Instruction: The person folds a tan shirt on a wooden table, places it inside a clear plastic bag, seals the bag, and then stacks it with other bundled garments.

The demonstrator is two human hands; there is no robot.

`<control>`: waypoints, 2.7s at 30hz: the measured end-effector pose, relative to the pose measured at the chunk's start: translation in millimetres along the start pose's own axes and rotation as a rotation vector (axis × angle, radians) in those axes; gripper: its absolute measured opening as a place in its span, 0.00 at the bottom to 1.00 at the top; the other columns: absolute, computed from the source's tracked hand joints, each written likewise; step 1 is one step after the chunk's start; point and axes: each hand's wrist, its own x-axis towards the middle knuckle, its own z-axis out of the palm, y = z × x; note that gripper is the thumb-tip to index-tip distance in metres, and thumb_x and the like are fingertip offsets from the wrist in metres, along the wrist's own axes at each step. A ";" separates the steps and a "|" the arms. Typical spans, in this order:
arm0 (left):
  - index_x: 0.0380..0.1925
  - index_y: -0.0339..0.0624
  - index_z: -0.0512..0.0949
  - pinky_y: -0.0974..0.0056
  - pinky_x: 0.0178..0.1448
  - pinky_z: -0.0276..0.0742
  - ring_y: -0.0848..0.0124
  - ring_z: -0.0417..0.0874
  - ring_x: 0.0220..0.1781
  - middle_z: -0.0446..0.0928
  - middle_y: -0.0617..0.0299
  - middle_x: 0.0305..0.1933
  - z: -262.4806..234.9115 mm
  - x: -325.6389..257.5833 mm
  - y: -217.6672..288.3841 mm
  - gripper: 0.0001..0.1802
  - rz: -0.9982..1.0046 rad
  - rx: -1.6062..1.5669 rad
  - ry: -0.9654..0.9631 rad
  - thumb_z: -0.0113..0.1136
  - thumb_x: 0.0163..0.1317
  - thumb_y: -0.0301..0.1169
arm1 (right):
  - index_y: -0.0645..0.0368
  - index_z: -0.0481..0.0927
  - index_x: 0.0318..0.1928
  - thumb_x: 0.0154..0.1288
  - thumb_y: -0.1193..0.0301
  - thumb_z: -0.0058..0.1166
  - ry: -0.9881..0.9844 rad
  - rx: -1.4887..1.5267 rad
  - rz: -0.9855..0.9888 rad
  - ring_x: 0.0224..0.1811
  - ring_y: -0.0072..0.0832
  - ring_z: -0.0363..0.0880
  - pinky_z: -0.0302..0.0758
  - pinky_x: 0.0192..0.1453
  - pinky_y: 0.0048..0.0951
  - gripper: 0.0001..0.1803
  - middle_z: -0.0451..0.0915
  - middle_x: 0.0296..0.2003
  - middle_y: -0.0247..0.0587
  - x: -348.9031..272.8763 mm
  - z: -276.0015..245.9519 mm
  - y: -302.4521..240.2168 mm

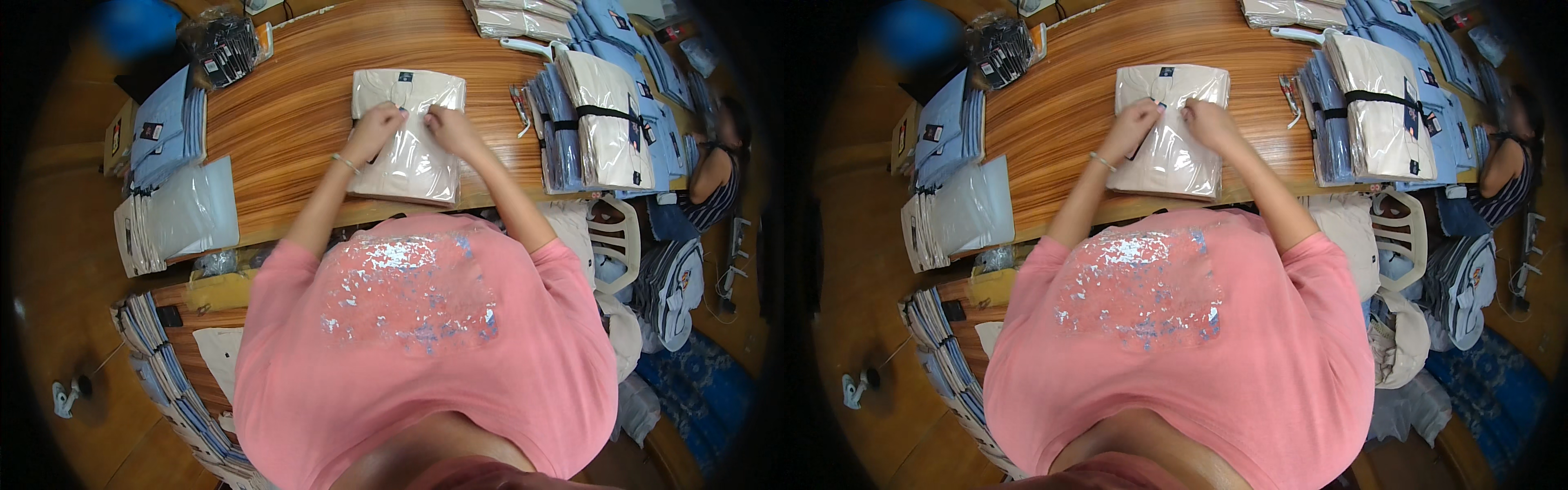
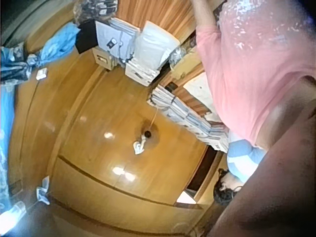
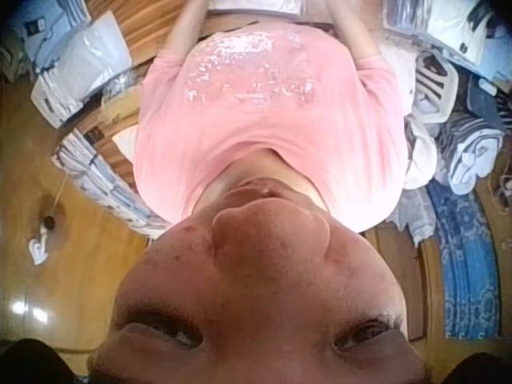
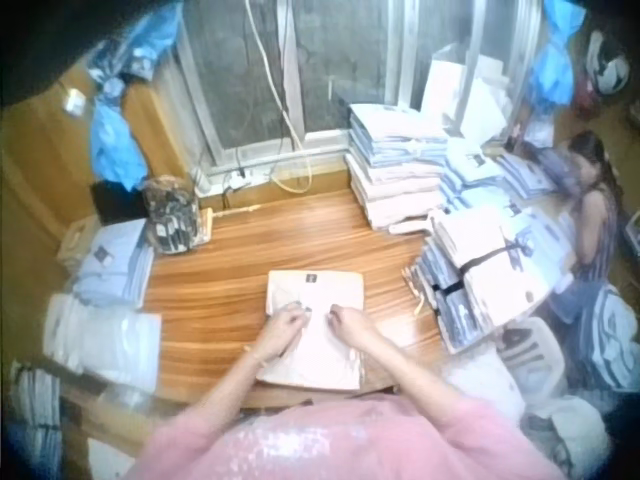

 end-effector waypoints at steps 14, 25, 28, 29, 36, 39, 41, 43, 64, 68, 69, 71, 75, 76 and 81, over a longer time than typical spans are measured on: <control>0.34 0.36 0.72 0.55 0.50 0.63 0.55 0.68 0.45 0.68 0.53 0.40 22.6 -2.7 -10.9 0.12 0.151 0.521 -0.001 0.52 0.54 0.34 | 0.62 0.76 0.31 0.62 0.66 0.46 0.062 -0.054 -0.251 0.32 0.51 0.76 0.72 0.37 0.45 0.12 0.78 0.26 0.54 -4.6 4.0 -43.5; 0.43 0.42 0.70 0.54 0.50 0.59 0.56 0.66 0.48 0.67 0.53 0.43 45.2 -14.3 -10.1 0.18 0.313 0.675 0.163 0.54 0.53 0.37 | 0.63 0.75 0.35 0.64 0.66 0.46 0.110 0.066 -0.324 0.39 0.43 0.76 0.69 0.44 0.41 0.12 0.77 0.34 0.51 -2.5 3.5 -28.1; 0.46 0.40 0.68 0.54 0.49 0.60 0.57 0.66 0.48 0.67 0.54 0.43 48.3 -10.7 5.1 0.19 0.183 0.676 0.138 0.52 0.55 0.35 | 0.65 0.75 0.40 0.63 0.68 0.47 0.185 0.303 -0.193 0.38 0.41 0.76 0.71 0.44 0.36 0.12 0.77 0.33 0.51 11.6 21.6 7.0; 0.48 0.40 0.67 0.54 0.49 0.60 0.57 0.67 0.48 0.67 0.54 0.44 48.8 -11.4 5.7 0.19 0.168 0.691 0.125 0.50 0.57 0.34 | 0.66 0.75 0.41 0.62 0.69 0.48 0.151 0.325 -0.167 0.37 0.41 0.76 0.71 0.44 0.34 0.13 0.76 0.33 0.50 11.8 26.2 12.3; 0.54 0.36 0.63 0.54 0.52 0.59 0.56 0.66 0.50 0.66 0.51 0.45 48.1 -13.0 12.7 0.24 0.186 0.667 0.174 0.49 0.60 0.37 | 0.67 0.74 0.47 0.59 0.72 0.52 0.130 0.969 0.090 0.22 0.30 0.74 0.72 0.28 0.30 0.16 0.76 0.27 0.45 10.4 36.9 11.7; 0.53 0.38 0.64 0.55 0.51 0.59 0.56 0.66 0.50 0.66 0.52 0.45 48.8 -11.4 10.3 0.23 0.183 0.676 0.168 0.49 0.61 0.38 | 0.65 0.77 0.43 0.55 0.77 0.53 0.154 1.129 0.146 0.18 0.24 0.73 0.69 0.22 0.26 0.13 0.78 0.24 0.43 20.4 27.1 14.9; 0.51 0.39 0.65 0.55 0.50 0.59 0.56 0.66 0.49 0.66 0.52 0.43 43.3 -12.7 11.6 0.21 0.181 0.596 0.178 0.48 0.62 0.39 | 0.65 0.79 0.35 0.52 0.78 0.55 0.002 0.586 0.041 0.19 0.23 0.74 0.70 0.22 0.25 0.08 0.78 0.21 0.41 23.4 -8.2 23.5; 0.42 0.42 0.70 0.55 0.47 0.59 0.56 0.67 0.45 0.66 0.54 0.39 40.5 -12.0 14.3 0.14 0.163 0.568 0.139 0.47 0.64 0.39 | 0.62 0.79 0.22 0.45 0.75 0.59 -0.364 0.441 0.012 0.21 0.29 0.77 0.71 0.24 0.30 0.04 0.77 0.17 0.38 17.4 -31.2 45.6; 0.34 0.42 0.68 0.52 0.47 0.57 0.56 0.68 0.45 0.70 0.55 0.39 49.6 -5.1 19.1 0.15 0.019 0.458 0.185 0.42 0.67 0.43 | 0.61 0.81 0.29 0.51 0.71 0.58 0.101 0.163 -0.131 0.34 0.41 0.77 0.72 0.37 0.36 0.06 0.77 0.27 0.43 -21.7 -6.5 15.1; 0.35 0.43 0.68 0.53 0.46 0.58 0.56 0.68 0.44 0.69 0.55 0.38 46.8 -4.0 24.6 0.12 0.140 0.737 0.193 0.44 0.65 0.39 | 0.62 0.81 0.28 0.52 0.69 0.59 0.253 0.138 -0.277 0.28 0.38 0.77 0.71 0.35 0.34 0.08 0.78 0.24 0.44 -18.1 -10.9 60.2; 0.35 0.43 0.68 0.53 0.46 0.59 0.57 0.68 0.44 0.68 0.55 0.38 42.4 -2.2 25.2 0.11 0.192 0.864 0.201 0.45 0.64 0.38 | 0.63 0.81 0.28 0.53 0.69 0.59 0.289 0.151 -0.254 0.27 0.36 0.77 0.71 0.34 0.33 0.09 0.78 0.23 0.44 -19.7 -4.7 76.0; 0.36 0.43 0.68 0.54 0.44 0.60 0.58 0.68 0.43 0.67 0.56 0.38 35.8 2.3 24.2 0.10 0.275 0.925 0.084 0.47 0.62 0.37 | 0.63 0.81 0.29 0.55 0.67 0.59 0.154 0.382 -0.029 0.23 0.30 0.74 0.70 0.32 0.30 0.10 0.77 0.21 0.43 -27.4 16.8 102.0; 0.27 0.41 0.74 0.55 0.40 0.62 0.60 0.72 0.39 0.74 0.54 0.34 24.7 18.6 38.3 0.14 0.331 1.086 -0.183 0.49 0.61 0.40 | 0.62 0.81 0.29 0.57 0.66 0.57 0.066 0.538 0.099 0.21 0.20 0.69 0.67 0.28 0.26 0.10 0.75 0.17 0.35 -24.8 32.2 117.2; 0.24 0.41 0.75 0.55 0.39 0.62 0.60 0.73 0.38 0.75 0.54 0.33 22.2 22.4 43.3 0.15 0.290 1.152 -0.307 0.50 0.61 0.41 | 0.62 0.81 0.29 0.57 0.66 0.56 0.061 0.562 0.079 0.21 0.20 0.69 0.67 0.28 0.26 0.10 0.74 0.17 0.34 -23.4 33.9 119.6; 0.22 0.37 0.77 0.60 0.42 0.68 0.60 0.75 0.35 0.76 0.54 0.25 38.4 41.4 49.9 0.19 0.342 0.585 -0.417 0.49 0.63 0.40 | 0.62 0.80 0.27 0.58 0.63 0.56 0.067 0.546 0.156 0.20 0.20 0.67 0.65 0.26 0.25 0.13 0.73 0.16 0.35 -26.1 35.8 107.8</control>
